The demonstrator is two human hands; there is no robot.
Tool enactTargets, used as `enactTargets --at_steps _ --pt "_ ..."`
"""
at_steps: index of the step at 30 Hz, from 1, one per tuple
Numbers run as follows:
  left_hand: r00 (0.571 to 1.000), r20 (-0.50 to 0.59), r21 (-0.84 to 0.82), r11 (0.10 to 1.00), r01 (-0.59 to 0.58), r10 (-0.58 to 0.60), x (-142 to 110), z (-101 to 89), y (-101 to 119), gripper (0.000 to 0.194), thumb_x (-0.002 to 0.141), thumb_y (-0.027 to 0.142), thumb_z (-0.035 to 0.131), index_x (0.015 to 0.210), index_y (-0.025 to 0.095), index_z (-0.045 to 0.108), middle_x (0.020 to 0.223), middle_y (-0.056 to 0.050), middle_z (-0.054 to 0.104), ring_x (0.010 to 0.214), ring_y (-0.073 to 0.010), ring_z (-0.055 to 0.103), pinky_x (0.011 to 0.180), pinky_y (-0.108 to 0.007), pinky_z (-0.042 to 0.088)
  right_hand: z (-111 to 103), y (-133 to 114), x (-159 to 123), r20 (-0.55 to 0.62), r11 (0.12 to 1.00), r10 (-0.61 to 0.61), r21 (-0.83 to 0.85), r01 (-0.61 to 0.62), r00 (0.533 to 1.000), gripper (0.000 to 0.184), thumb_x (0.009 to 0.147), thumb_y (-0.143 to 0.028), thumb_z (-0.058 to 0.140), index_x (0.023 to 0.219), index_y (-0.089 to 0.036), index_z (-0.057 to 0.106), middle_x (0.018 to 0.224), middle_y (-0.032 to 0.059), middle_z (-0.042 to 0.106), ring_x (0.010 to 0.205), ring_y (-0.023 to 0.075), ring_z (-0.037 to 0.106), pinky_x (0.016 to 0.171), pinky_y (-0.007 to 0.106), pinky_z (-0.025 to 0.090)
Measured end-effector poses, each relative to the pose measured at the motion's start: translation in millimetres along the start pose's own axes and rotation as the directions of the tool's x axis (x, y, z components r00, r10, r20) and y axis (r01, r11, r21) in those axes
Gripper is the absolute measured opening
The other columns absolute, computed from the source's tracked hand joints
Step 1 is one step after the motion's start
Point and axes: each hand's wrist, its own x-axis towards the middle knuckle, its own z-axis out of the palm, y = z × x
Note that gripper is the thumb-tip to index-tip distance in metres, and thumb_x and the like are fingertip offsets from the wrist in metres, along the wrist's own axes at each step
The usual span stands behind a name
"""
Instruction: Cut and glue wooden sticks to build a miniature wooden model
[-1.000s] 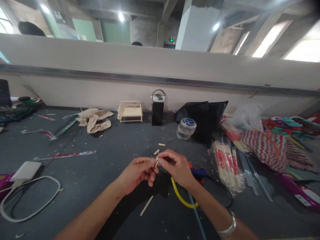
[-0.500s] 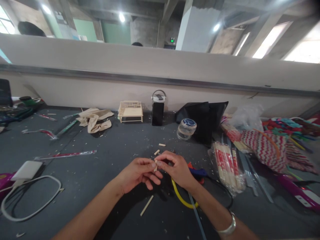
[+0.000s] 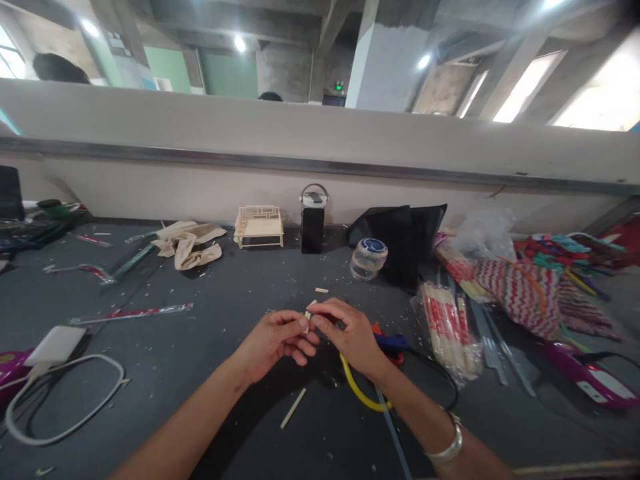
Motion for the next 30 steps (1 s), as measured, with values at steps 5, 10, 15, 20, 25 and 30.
enactTargets --at_steps 5,10,15,20,25,30 --pt "0.997 0.078 -0.001 1.0 0.007 -0.007 -1.4 0.2 -1.7 0.021 0.077 0.031 0.069 0.083 0.011 0.066 0.072 -0.006 0.068 0.053 -0.011 0.063 0.047 -0.02 0.053 2.2 -2.1 0.6 0.021 0.999 0.045 0.029 -0.046 0.999 0.011 0.083 -0.027 0.061 0.081 -0.022 0.069 0.079 0.001 0.07 0.076 0.0149 0.064 0.069 0.025 0.047" --pt "0.987 0.008 0.024 0.987 -0.159 0.159 0.9 -8.2 6.4 0.019 0.076 0.029 0.07 0.079 0.011 0.064 0.064 -0.002 0.064 0.043 -0.0074 0.055 0.045 -0.02 0.05 -5.8 -2.7 2.5 -0.145 0.987 0.133 -0.073 -0.144 0.981 0.018 0.086 -0.03 0.055 0.077 -0.018 0.065 0.069 -0.0001 0.066 0.062 0.0129 0.058 0.06 0.022 0.042" --pt "0.915 -0.274 -0.098 0.938 -0.333 0.296 3.7 -23.2 17.2 0.019 0.072 0.025 0.073 0.084 0.014 0.063 0.077 -0.003 0.069 0.06 -0.0106 0.064 0.053 -0.02 0.053 -8.3 -16.9 -4.0 0.042 0.945 0.011 -0.326 0.004 0.999 0.033 0.09 -0.036 0.051 0.063 -0.018 0.056 0.06 -0.0021 0.056 0.057 0.0108 0.05 0.055 0.022 0.034" --pt "0.884 -0.349 -0.136 0.917 -0.376 0.311 4.1 -25.8 17.5 0.02 0.07 0.021 0.074 0.085 0.015 0.062 0.085 -0.004 0.07 0.067 -0.0121 0.067 0.056 -0.021 0.054 4.6 -29.4 -25.2 0.577 0.853 -0.097 -0.372 0.366 0.811 0.02 0.082 -0.041 0.064 0.08 -0.021 0.064 0.078 0.001 0.065 0.077 0.0159 0.059 0.063 0.024 0.038" --pt "0.908 -0.307 -0.181 0.919 -0.35 0.285 4.3 -25.2 17.6 0.016 0.071 0.02 0.072 0.082 0.014 0.063 0.077 -0.003 0.07 0.06 -0.0108 0.065 0.056 -0.022 0.053 15.2 -26.9 -34.4 0.681 0.81 -0.018 -0.419 0.41 0.732 0.008 0.086 -0.024 0.058 0.084 -0.018 0.063 0.085 0.005 0.066 0.08 0.0187 0.061 0.064 0.026 0.041" --pt "0.92 -0.298 -0.161 0.937 -0.311 0.254 4.8 -23.0 15.0 0.016 0.072 0.021 0.073 0.084 0.014 0.065 0.08 -0.005 0.071 0.07 -0.0136 0.067 0.063 -0.024 0.054 8.8 -23.3 -13.4 0.296 0.965 0.071 -0.261 0.009 0.953 0.01 0.085 -0.019 0.053 0.079 -0.018 0.061 0.076 0.0008 0.065 0.069 0.014 0.059 0.063 0.024 0.043"
